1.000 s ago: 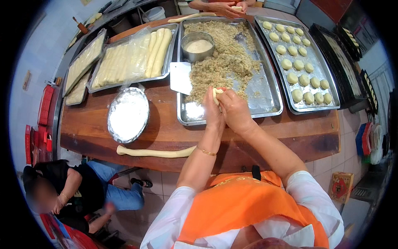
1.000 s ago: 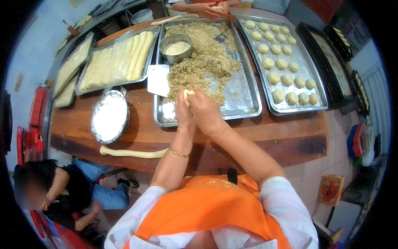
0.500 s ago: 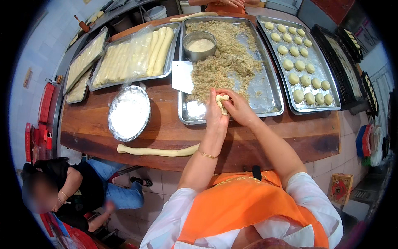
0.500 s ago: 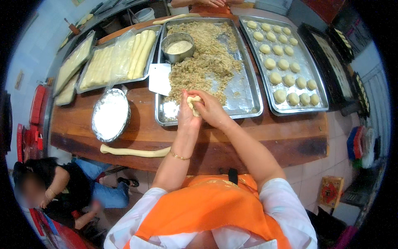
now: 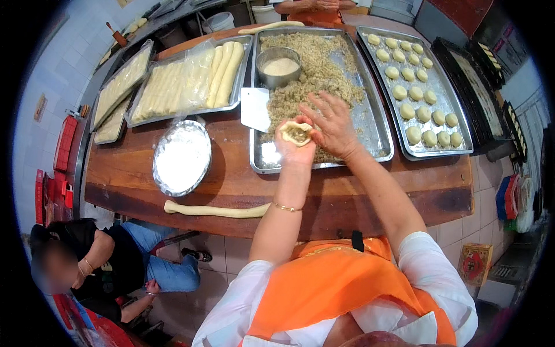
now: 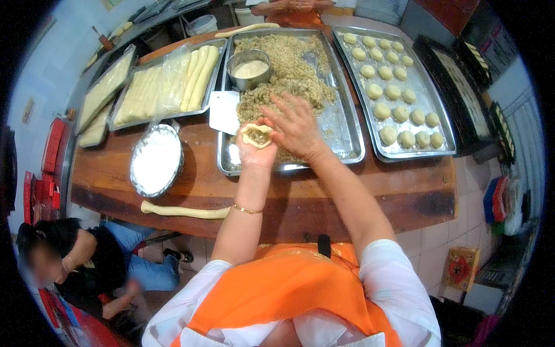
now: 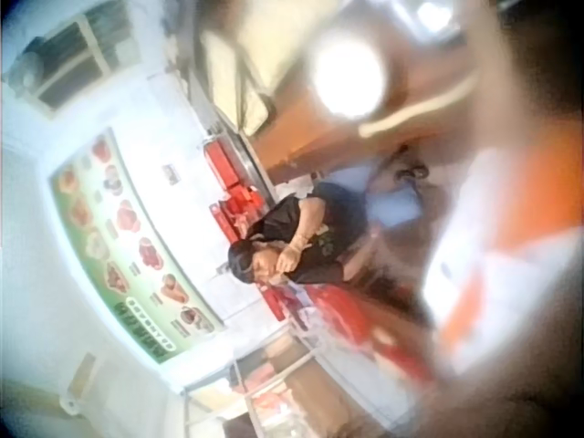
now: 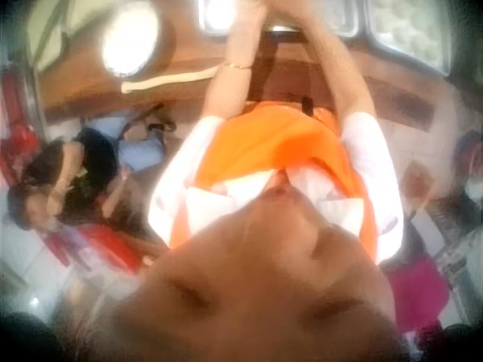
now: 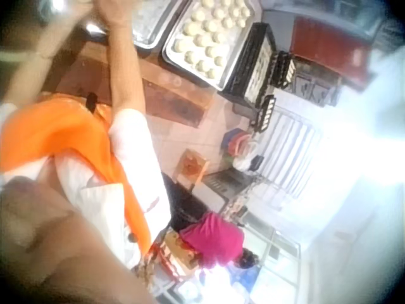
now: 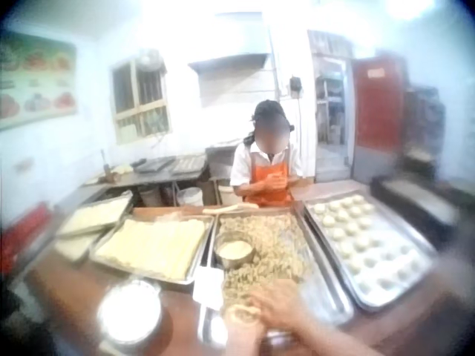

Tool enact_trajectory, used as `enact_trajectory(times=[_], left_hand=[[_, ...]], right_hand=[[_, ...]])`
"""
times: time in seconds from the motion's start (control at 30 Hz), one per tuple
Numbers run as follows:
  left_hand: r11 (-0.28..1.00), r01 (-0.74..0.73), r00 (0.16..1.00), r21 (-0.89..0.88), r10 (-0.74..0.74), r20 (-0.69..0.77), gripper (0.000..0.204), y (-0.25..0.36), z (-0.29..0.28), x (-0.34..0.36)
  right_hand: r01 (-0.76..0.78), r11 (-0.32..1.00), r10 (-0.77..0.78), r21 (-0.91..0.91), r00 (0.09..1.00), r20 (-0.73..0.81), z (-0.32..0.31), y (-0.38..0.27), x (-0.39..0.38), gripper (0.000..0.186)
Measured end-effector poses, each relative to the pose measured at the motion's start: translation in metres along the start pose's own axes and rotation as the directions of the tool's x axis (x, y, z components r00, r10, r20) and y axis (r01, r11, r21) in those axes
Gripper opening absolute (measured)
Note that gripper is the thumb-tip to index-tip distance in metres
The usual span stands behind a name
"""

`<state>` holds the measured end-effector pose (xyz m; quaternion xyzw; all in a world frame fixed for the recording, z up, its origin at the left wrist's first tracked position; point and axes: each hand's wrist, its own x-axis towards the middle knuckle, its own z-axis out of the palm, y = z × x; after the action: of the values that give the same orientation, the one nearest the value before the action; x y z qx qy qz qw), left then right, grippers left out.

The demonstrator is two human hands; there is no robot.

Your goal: The person fills small pieces of dough with a mixture by hand and rolls them into balls.

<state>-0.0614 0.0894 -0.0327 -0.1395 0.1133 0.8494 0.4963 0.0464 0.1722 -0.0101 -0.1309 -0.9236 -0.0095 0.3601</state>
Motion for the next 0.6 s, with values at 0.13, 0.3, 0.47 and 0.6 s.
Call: enact_trajectory(times=[0.13, 0.3, 0.47, 0.6], left_hand=[[0.998, 0.034, 0.999, -0.060, -0.034, -0.012, 0.028, 0.011, -0.010, 0.009], [0.996, 0.039, 0.996, 0.083, -0.032, -0.084, 0.035, -0.012, -0.012, 0.003], [0.988, 0.031, 0.993, 0.150, -0.014, -0.115, 0.039, -0.011, -0.006, -0.009], [0.945, 0.038, 0.961, 0.325, -0.124, 0.249, 0.040, 0.004, 0.009, -0.039]], right_hand=[[-0.321, 0.926, 0.338, 0.197, 0.939, -0.060, -0.002, 0.009, 0.000, 0.056], [-0.453, 0.361, 0.263, 0.815, 0.888, 0.377, 0.002, -0.033, -0.003, 0.061], [-0.542, 0.364, 0.302, 0.757, 0.838, 0.455, 0.000, -0.034, -0.009, 0.060], [-0.574, -0.060, 0.373, 0.816, 0.746, 0.552, -0.021, -0.030, 0.003, 0.061]])
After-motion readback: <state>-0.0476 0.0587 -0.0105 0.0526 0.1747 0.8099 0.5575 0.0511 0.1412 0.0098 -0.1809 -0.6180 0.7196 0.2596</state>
